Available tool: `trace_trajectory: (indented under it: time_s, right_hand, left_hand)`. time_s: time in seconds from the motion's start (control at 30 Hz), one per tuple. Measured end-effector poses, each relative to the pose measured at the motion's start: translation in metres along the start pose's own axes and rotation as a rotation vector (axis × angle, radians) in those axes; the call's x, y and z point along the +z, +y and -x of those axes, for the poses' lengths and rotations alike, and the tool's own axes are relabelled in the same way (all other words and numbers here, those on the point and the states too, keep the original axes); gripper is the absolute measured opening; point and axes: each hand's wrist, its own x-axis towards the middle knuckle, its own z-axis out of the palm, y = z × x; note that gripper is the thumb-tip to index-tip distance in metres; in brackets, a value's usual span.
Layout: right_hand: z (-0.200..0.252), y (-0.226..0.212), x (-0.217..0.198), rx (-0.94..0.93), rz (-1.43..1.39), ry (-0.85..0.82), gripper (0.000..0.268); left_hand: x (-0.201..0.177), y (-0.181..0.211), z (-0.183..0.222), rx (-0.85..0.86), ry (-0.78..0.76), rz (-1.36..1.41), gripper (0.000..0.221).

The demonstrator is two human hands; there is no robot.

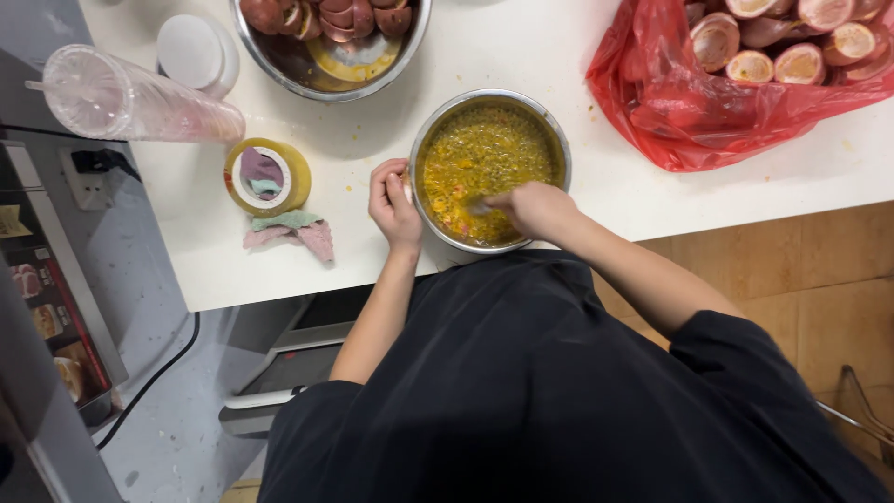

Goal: Scooping pulp from halved passion fruits into a bowl using a spoon.

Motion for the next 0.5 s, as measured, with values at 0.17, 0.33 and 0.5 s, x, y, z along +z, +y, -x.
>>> trace_trajectory:
  time_s: [0.17, 0.33, 0.5]
  right_hand:
    - [0.007, 0.025, -0.002, 0.087, 0.086, 0.010, 0.044]
    - [-0.008, 0.010, -0.008, 0.136, 0.108, 0.084, 0.048]
    - [-0.023, -0.001, 0.006, -0.033, 0.120, -0.102, 0.046]
  left_hand:
    - [-0.004, 0.003, 0.001, -0.043, 0.017, 0.055, 0.023]
    - [-0.002, -0.003, 0.007, -0.117, 0.020, 0.109, 0.023]
    - [-0.003, 0.010, 0.011, -0.034, 0.008, 0.043, 0.022]
